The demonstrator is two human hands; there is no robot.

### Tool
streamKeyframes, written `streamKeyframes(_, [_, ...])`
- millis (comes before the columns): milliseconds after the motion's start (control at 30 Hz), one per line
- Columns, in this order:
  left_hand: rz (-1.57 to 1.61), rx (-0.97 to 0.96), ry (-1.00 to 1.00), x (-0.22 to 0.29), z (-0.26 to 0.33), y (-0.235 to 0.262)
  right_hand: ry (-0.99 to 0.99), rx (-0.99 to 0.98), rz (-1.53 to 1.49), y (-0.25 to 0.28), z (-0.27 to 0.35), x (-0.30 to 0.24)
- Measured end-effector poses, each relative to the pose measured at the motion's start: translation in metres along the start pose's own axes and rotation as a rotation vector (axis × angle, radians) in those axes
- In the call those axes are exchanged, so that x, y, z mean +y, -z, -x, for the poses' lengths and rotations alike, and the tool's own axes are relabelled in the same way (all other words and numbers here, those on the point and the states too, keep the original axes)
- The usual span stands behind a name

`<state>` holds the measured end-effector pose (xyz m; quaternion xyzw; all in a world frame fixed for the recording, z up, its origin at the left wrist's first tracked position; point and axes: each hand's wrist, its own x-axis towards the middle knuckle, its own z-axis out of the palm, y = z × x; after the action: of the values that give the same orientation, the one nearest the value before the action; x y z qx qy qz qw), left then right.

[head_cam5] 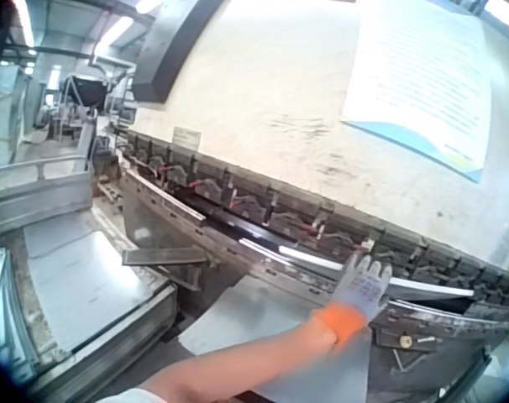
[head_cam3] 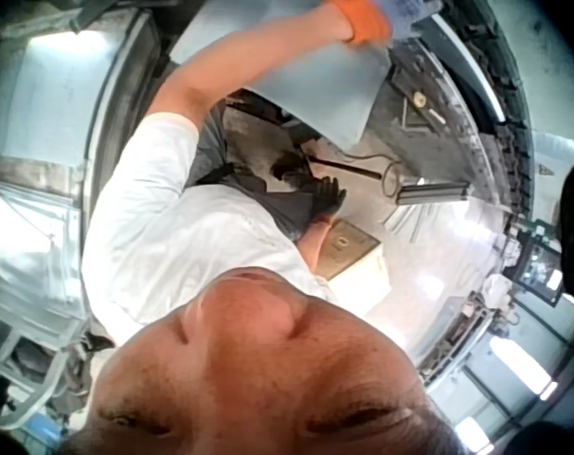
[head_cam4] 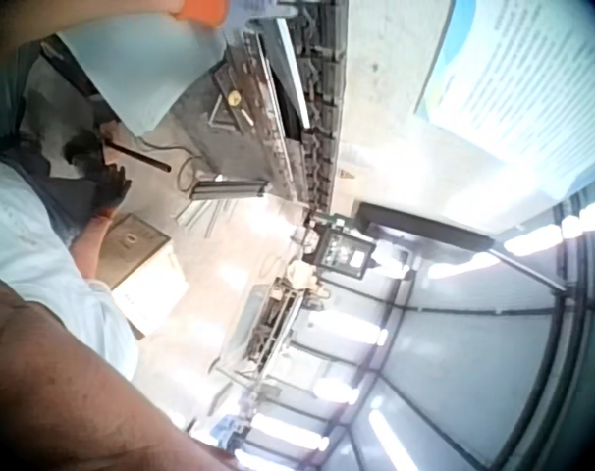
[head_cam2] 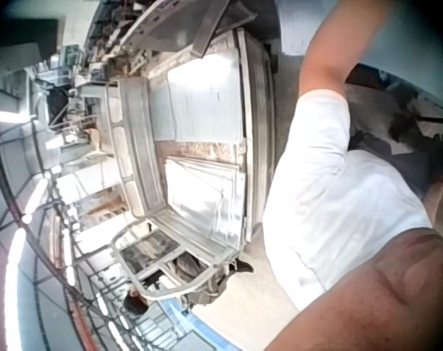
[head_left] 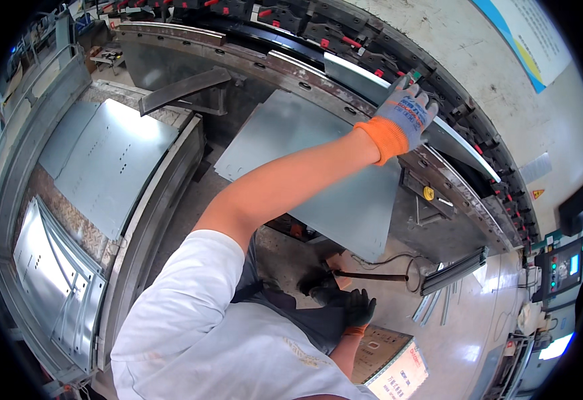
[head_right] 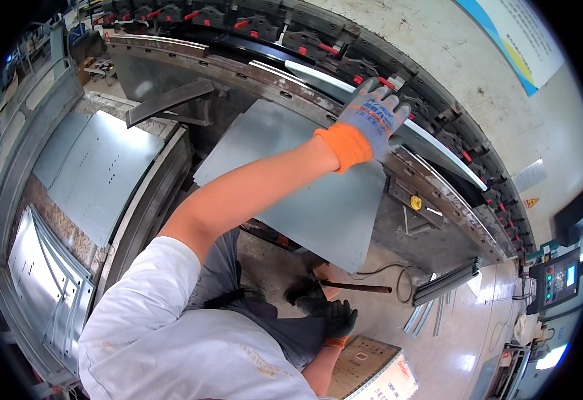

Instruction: The person sits on the floor and repeatedly picks up perforated metal panels from a stack, places them into a machine, and then stacks them back. The person wears gloves and handles the panels with both hands.

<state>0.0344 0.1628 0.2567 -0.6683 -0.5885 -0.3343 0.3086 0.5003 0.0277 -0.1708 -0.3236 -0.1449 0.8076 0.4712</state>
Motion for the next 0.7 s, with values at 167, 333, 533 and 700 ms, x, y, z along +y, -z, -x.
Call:
streamKeyframes(167, [-0.095,-0.152,0.022,0.001,-0.01,-0.009,-0.018,0.009,-0.038,0.002,0.0,0.003])
streamKeyframes(333, [-0.142,-0.144,0.012,-0.001,-0.014,-0.013,0.0,-0.014,0.021,0.001,-0.004,0.004])
streamKeyframes(533, [-0.153,-0.14,0.004,-0.003,-0.014,-0.012,0.018,-0.002,0.003,0.0,-0.004,0.006])
streamKeyframes(700, [-0.143,-0.142,0.011,-0.004,-0.015,-0.011,0.012,-0.033,0.015,-0.003,-0.003,0.008])
